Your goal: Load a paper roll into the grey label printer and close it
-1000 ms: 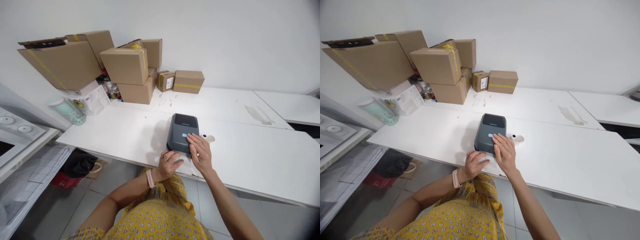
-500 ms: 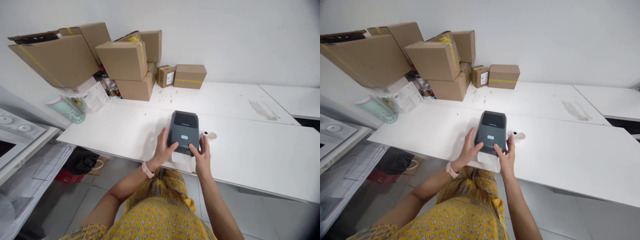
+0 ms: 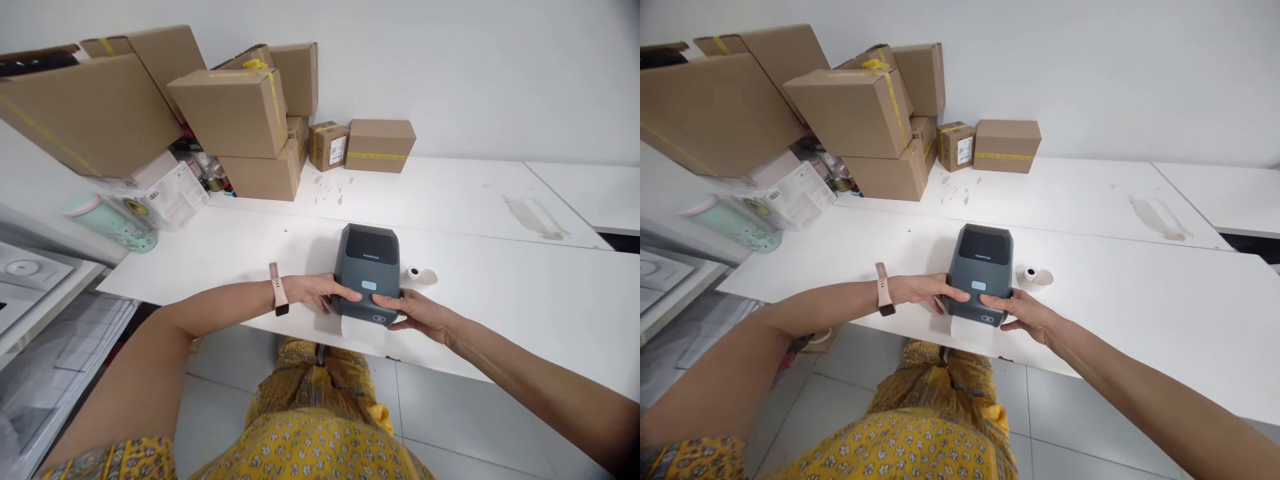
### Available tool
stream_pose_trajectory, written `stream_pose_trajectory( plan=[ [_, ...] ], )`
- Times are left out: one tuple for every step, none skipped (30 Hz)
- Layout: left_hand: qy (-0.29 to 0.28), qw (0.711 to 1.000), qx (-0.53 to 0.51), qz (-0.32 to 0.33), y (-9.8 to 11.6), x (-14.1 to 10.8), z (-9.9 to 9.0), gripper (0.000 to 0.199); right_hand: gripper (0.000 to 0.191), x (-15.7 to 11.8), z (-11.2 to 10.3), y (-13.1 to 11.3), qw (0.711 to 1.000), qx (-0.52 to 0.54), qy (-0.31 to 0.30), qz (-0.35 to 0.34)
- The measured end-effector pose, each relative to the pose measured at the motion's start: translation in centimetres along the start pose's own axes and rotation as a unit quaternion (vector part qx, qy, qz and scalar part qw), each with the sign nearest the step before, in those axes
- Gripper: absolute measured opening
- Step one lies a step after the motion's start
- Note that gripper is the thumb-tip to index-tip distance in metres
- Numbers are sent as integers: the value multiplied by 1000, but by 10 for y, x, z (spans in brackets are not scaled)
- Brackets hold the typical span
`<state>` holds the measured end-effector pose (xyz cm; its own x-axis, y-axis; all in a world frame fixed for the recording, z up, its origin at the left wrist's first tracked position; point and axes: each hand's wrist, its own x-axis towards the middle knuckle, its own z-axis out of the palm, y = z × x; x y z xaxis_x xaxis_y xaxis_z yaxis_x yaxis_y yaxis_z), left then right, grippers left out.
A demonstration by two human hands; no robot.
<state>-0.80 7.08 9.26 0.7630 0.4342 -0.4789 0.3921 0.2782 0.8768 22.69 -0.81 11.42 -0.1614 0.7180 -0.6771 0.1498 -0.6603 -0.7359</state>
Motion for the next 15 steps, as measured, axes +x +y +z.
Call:
stream_pose_trajectory(
  plan=[
    [-1,1000,0,14,-1,0,0,45,59,0,0,-1,1000,-2,4,3],
    [3,1000,1,21,-2,1,0,44,59,1,1,-2,1000,-3,8,6],
    [15,1000,2,22,-3,1,0,45,59,0,2,-2,1000,-1,12,8],
    [31,999,2,21,-4,1,0,46,59,0,3,-2,1000,2,14,6],
    [48,999,-1,19,-4,2,1,48,59,-1,4,-2,1000,8,13,1],
    [62,998,-5,20,-4,2,1,50,58,-1,5,-2,1000,17,9,-6],
    [69,997,-11,27,-3,2,3,51,58,-2,6,-1,1000,28,6,-14],
    [71,997,-18,40,-2,2,4,51,59,-3,7,-1,999,38,6,-20],
    [71,996,-23,55,-1,2,6,50,59,-3,8,1,999,47,10,-25],
    [72,995,-27,69,0,1,7,49,60,-4,10,3,998,55,20,-27],
    [76,993,-29,82,1,0,9,49,60,-4,12,5,997,64,33,-29],
    [83,992,-28,94,1,-1,11,51,60,-5,15,8,996,75,46,-34],
    [95,990,-21,106,0,-3,14,52,61,-4,20,13,993,90,61,-46],
    [116,986,-6,120,-2,-5,18,53,63,-4,26,18,989,104,80,-71],
    [152,977,28,145,-5,-8,23,53,65,-2,33,25,981,116,109,-108]
  ],
)
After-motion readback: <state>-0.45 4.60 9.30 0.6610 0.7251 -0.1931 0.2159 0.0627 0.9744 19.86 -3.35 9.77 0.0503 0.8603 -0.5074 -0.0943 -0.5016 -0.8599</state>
